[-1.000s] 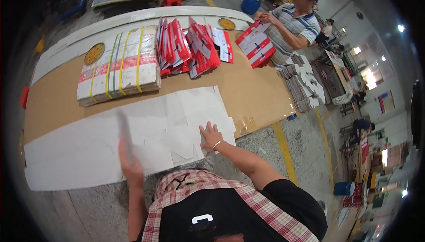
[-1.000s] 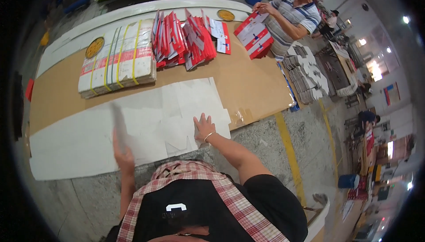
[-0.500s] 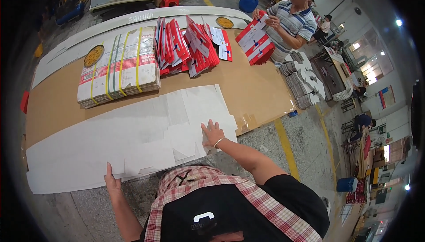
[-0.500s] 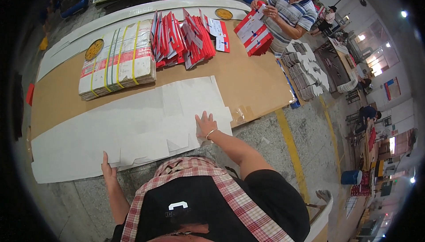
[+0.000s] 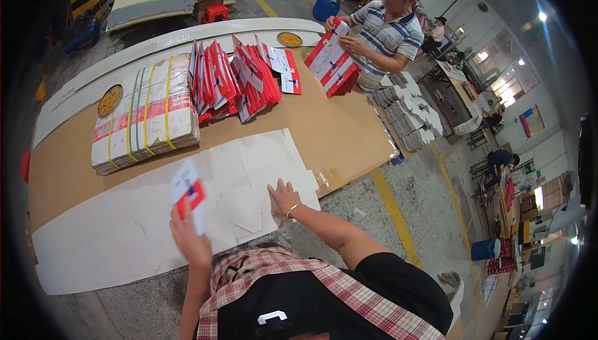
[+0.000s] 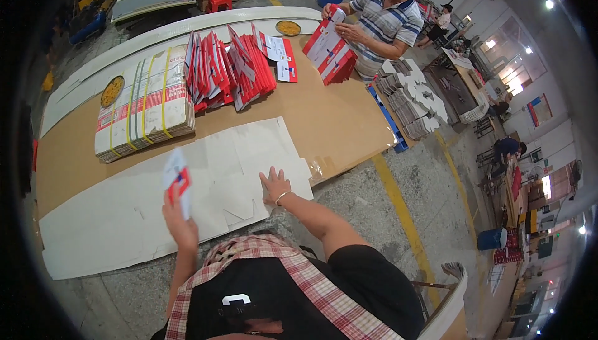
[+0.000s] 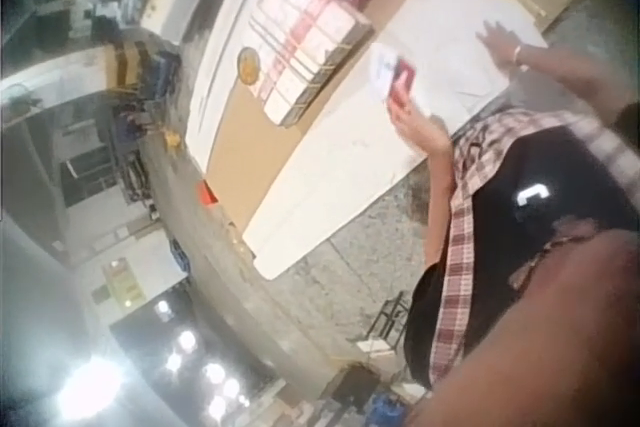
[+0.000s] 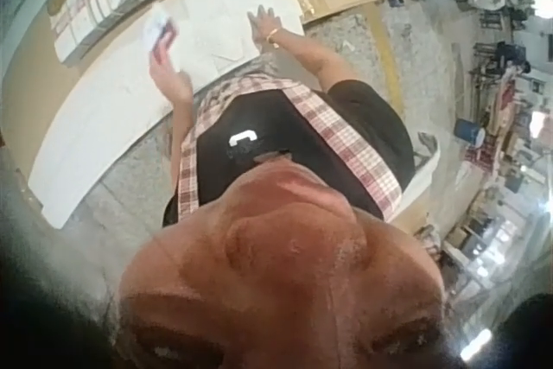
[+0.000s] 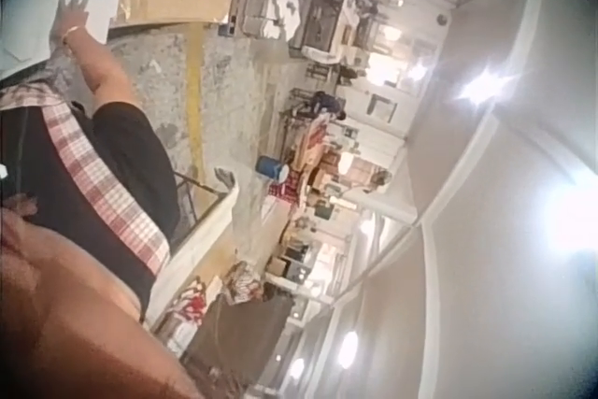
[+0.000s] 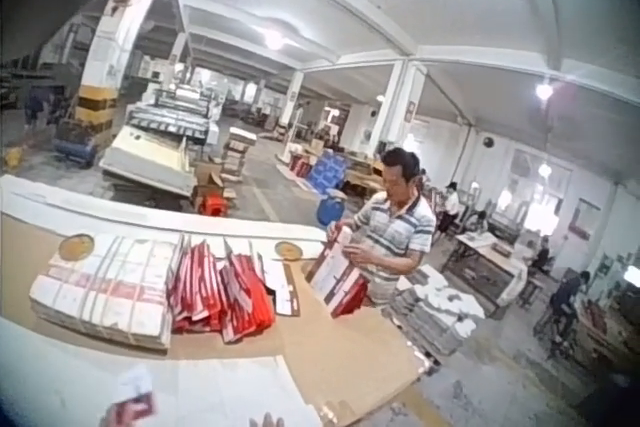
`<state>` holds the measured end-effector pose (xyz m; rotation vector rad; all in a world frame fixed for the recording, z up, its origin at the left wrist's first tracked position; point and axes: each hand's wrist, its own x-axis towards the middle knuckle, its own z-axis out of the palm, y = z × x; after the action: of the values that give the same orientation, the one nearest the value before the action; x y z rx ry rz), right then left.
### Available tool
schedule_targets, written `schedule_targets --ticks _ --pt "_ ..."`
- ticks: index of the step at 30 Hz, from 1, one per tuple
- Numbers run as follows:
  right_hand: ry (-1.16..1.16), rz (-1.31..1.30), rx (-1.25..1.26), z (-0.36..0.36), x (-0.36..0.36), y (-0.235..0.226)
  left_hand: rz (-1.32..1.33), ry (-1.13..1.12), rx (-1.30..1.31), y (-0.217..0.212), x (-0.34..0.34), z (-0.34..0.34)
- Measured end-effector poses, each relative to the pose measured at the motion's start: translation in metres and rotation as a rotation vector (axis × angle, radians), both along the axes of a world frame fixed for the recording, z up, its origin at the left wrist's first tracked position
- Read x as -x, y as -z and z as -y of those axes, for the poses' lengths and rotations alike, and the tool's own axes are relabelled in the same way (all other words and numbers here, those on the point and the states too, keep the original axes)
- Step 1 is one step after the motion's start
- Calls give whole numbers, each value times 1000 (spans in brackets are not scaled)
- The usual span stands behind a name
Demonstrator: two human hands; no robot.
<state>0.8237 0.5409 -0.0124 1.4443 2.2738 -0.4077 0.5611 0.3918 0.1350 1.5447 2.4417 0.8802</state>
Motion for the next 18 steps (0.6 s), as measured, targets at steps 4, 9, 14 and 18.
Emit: schedule_targets --ticks 4,9,14,18 --pt "-2 7 -1 -5 2 -4 -32 0 82 18 2 -6" --pt "10 36 12 -4 5 -9 1376 -278 -309 79 141 51" --pt "14 15 -14 -12 -1 -6 1917 -461 -852 128 168 111" --pt "-10 -7 -39 -13 1 2 1962 -578 -1132 217 155 135"
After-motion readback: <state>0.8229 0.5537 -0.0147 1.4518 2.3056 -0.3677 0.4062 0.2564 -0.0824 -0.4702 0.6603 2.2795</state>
